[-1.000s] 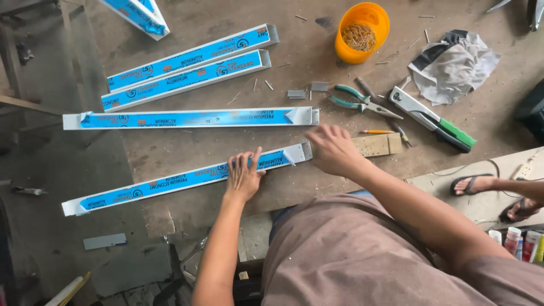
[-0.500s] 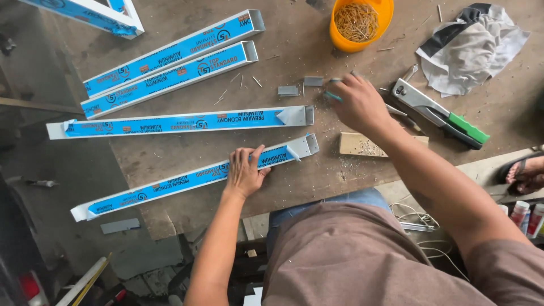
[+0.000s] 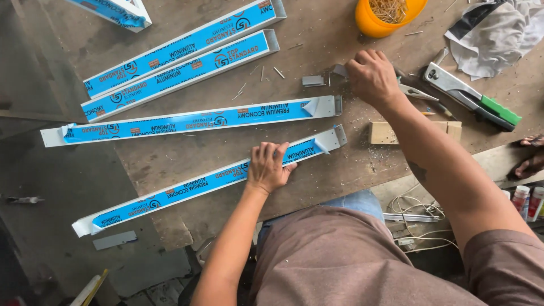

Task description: Assembling aluminum frames using a rivet gun, drill, and pliers

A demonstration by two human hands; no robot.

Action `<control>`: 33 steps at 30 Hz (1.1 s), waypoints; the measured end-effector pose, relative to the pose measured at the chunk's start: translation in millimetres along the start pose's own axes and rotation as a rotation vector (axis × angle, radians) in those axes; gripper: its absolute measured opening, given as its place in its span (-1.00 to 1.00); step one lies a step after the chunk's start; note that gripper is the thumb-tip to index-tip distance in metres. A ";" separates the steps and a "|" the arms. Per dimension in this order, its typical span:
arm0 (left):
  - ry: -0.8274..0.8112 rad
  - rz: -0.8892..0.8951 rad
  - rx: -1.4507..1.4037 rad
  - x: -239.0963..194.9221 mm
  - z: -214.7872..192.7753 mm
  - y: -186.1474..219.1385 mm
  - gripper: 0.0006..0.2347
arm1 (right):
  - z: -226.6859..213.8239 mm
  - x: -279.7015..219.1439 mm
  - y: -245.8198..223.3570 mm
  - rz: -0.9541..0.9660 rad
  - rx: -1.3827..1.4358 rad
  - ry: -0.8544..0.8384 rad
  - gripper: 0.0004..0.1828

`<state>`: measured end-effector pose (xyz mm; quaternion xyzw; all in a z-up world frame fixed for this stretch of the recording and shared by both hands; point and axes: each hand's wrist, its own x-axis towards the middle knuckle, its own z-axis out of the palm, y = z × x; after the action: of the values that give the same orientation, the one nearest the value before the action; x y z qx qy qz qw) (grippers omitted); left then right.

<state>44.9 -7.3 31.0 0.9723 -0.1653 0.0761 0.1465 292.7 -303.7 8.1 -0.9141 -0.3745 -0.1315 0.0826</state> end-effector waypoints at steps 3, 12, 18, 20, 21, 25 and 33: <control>-0.004 -0.014 -0.002 -0.5 0.1 0.9 -0.52 | -5.4 5.4 0.1 0.008 0.012 -0.086 -0.92; 0.005 -0.001 0.023 -0.6 0.1 0.2 -0.54 | -59.6 80.4 -60.0 0.072 0.309 -0.506 -0.80; -0.024 -0.008 0.081 -0.3 -3.2 2.5 -0.43 | -21.3 101.1 -85.0 0.062 0.129 -0.649 -0.67; -0.013 -0.010 0.083 -1.0 -2.2 2.3 -0.43 | -8.9 95.2 -80.0 -0.005 0.107 -0.576 -0.69; -0.003 -0.010 0.084 -1.0 -1.4 2.8 -0.44 | -2.9 92.0 -76.8 -0.068 0.085 -0.504 -0.65; -0.019 -0.015 0.082 -1.0 -3.2 2.9 -0.43 | -35.7 97.5 -78.6 0.107 0.277 -0.510 -0.75; -0.039 -0.094 -0.058 -0.5 5.0 13.2 -0.33 | -170.8 32.6 -95.6 0.756 1.076 -0.034 -0.82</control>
<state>40.4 -20.6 29.6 0.9756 -0.1244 0.0455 0.1749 217.0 -257.2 185.6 -0.8157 -0.0421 0.1266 0.5628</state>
